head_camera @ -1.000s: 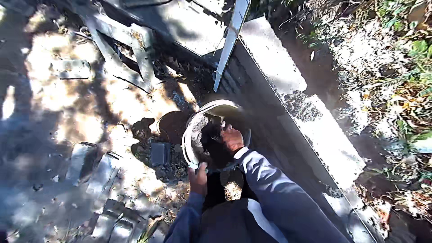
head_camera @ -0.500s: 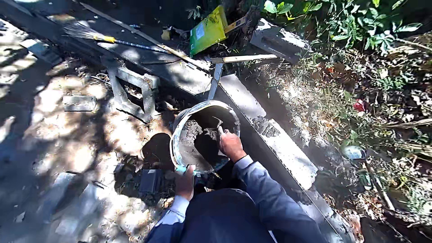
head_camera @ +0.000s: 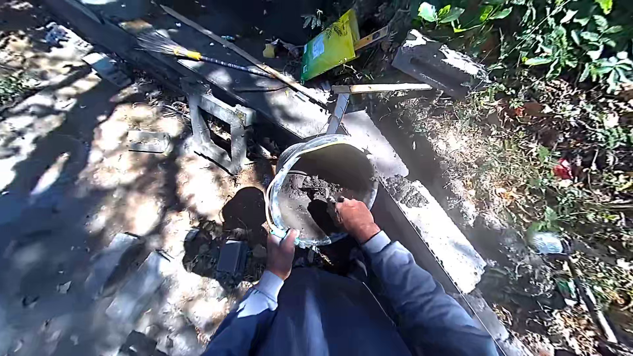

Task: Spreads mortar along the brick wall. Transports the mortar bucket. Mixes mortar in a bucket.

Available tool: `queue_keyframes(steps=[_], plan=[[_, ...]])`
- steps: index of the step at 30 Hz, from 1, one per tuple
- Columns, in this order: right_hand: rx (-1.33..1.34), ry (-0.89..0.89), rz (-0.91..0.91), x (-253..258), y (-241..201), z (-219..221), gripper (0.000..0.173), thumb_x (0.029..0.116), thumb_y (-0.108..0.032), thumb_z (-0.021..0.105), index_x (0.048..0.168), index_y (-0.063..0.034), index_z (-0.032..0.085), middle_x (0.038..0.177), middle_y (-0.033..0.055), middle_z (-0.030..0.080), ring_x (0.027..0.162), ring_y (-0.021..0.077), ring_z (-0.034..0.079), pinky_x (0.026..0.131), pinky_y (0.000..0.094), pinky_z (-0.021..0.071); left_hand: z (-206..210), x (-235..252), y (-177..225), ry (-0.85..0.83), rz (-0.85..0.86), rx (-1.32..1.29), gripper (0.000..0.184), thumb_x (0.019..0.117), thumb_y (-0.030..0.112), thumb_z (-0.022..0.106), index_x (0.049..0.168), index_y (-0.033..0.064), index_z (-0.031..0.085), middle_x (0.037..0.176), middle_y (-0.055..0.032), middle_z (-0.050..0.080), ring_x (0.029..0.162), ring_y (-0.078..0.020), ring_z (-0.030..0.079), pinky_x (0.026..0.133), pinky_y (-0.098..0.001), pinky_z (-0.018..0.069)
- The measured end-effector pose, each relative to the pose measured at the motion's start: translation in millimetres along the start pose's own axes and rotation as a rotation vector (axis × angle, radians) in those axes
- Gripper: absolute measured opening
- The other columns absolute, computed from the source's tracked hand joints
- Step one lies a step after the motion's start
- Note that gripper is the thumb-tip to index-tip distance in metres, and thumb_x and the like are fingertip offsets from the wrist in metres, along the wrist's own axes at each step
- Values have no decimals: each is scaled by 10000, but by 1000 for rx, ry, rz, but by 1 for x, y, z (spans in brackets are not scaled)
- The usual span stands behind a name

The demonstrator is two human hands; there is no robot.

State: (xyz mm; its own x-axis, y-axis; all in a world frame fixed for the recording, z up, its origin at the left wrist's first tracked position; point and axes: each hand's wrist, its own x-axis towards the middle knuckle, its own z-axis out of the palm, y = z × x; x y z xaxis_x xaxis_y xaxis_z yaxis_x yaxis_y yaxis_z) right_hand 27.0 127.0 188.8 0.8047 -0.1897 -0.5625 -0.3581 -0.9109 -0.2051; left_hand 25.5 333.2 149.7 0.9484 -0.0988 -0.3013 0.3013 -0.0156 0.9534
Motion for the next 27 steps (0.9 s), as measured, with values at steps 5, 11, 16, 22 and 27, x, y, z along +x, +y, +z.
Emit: queue_keyframes(steps=[5, 11, 16, 22, 27], plan=[[-34, 253, -87, 11, -32, -6, 489, 1060, -181, 477, 1540, -92, 470, 1387, 226, 588, 1075, 425, 673, 863, 577, 552, -6, 7, 7, -27, 60, 136, 538, 809, 105, 663, 1257, -147, 504, 1081, -168, 650, 976, -95, 652, 889, -257, 538], [-300, -100, -229, -1, -34, -23, 285, 1042, -10, 435, 1232, 96, 619, 1227, 314, 633, 1109, 481, 646, 881, 608, 524, -14, 22, 4, 9, 25, 169, 574, 866, 81, 649, 1352, -146, 446, 1217, -252, 603, 1088, -216, 628, 958, -361, 526], [-147, 190, -139, 17, -11, -9, 546, 1028, -164, 534, 1551, -47, 428, 1373, 271, 570, 1002, 454, 683, 817, 590, 561, -8, 6, 2, 13, 1, 250, 595, 854, 113, 663, 1349, -154, 467, 1241, -264, 613, 1144, -217, 620, 1006, -356, 498], [-48, -74, -74, 0, -17, -6, 397, 1074, -244, 464, 1338, 14, 610, 1316, 294, 619, 1187, 481, 621, 966, 650, 483, 1, 4, 3, 45, -31, 106, 631, 864, 72, 647, 1400, -148, 396, 1277, -265, 579, 1141, -201, 614, 998, -327, 507], [49, 154, 134, 12, -9, 12, 560, 1030, -139, 501, 1538, 57, 373, 1366, 330, 545, 1051, 478, 673, 869, 594, 553, 8, -10, -7, 33, 20, 170, 510, 815, 111, 654, 1241, -138, 529, 1068, -173, 669, 968, -108, 666, 888, -283, 548]])
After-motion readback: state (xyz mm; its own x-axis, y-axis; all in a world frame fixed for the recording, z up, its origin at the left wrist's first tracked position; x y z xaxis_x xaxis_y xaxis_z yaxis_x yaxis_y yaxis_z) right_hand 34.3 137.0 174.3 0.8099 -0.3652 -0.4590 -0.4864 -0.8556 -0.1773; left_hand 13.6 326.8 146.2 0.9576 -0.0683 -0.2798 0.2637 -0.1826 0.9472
